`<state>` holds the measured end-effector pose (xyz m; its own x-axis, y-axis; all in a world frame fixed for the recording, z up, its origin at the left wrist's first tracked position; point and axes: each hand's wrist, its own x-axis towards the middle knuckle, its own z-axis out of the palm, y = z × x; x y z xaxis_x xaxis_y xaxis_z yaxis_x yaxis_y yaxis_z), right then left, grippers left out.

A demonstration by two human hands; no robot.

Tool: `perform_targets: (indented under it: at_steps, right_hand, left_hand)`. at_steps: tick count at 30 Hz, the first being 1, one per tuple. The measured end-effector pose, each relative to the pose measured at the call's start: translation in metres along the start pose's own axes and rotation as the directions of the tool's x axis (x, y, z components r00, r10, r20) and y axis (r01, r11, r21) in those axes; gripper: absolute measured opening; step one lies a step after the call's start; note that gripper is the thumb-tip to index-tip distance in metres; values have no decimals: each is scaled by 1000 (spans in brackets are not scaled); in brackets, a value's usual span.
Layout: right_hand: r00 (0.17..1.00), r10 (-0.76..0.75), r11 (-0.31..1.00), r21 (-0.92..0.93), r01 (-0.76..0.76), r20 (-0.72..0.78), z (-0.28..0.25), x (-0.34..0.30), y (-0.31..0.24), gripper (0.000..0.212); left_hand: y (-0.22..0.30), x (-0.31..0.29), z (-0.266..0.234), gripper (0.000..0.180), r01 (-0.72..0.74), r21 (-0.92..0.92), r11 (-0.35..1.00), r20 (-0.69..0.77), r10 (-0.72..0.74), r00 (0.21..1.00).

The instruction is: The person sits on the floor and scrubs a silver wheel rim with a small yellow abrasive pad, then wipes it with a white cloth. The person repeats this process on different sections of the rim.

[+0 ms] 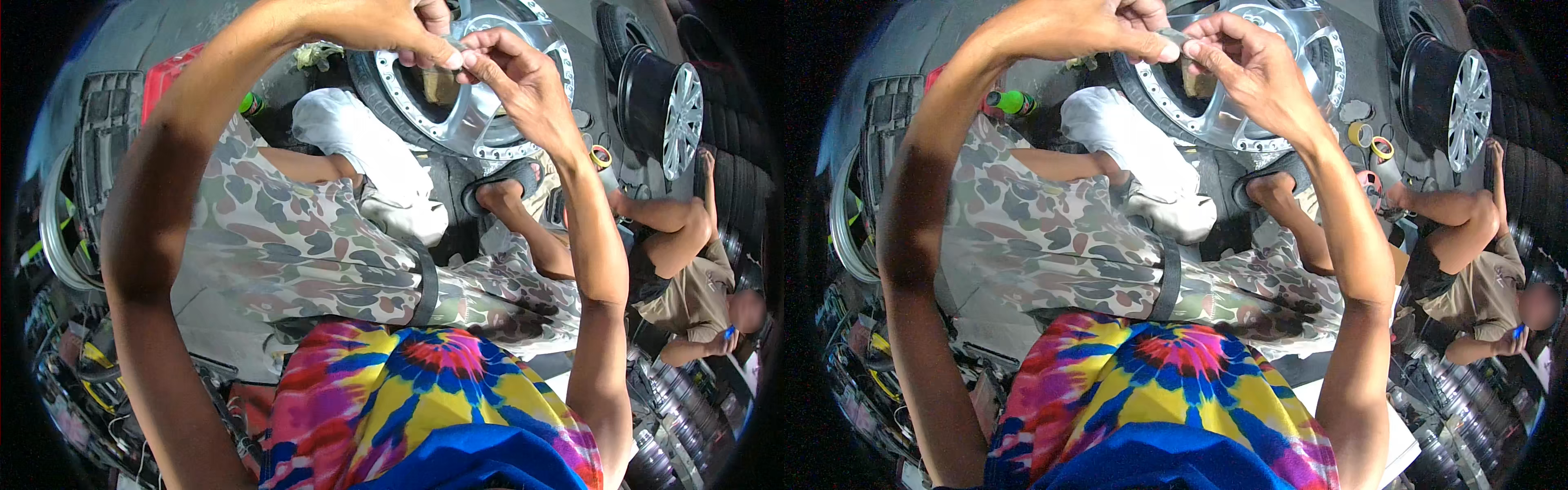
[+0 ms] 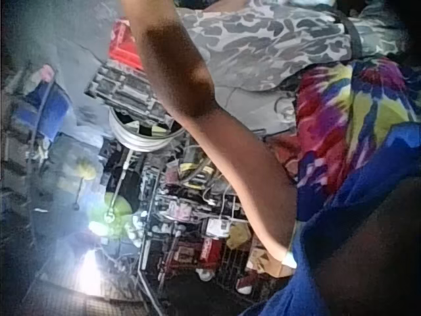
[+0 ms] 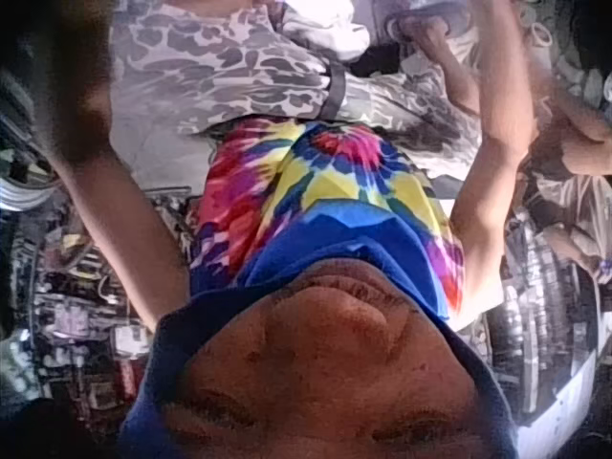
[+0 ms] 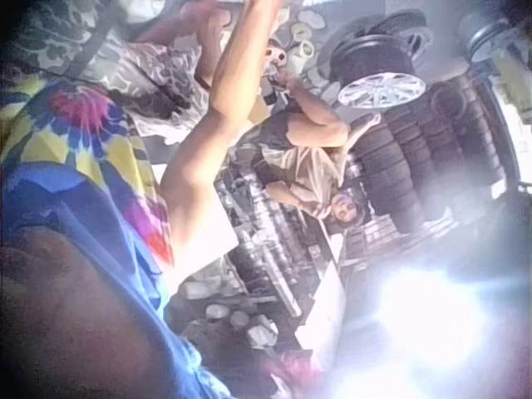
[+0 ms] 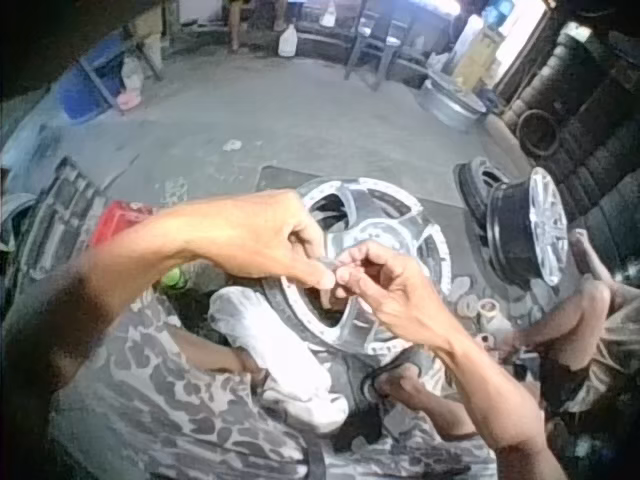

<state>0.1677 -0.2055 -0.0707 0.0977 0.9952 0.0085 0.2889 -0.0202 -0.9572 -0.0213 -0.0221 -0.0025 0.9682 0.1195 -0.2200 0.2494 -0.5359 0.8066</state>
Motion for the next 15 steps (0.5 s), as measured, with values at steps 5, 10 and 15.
perform_targets:
  at_steps: [5,10,15]
  right_hand:
    - [995,89,992,97,-84,-46,0,-20,-10,22]
    - [962,231,971,-33,-238,-144,3,-61,44,19]
    - [935,146,821,-487,-298,-324,30,-104,100,17]
  left_hand:
    - [20,1,4,22,-6,-15,1000,-59,5,998]
    - [15,-3,-10,25,34,5,999,-109,-33,993]
    - [15,-11,-21,39,37,-107,994,-273,-65,960]
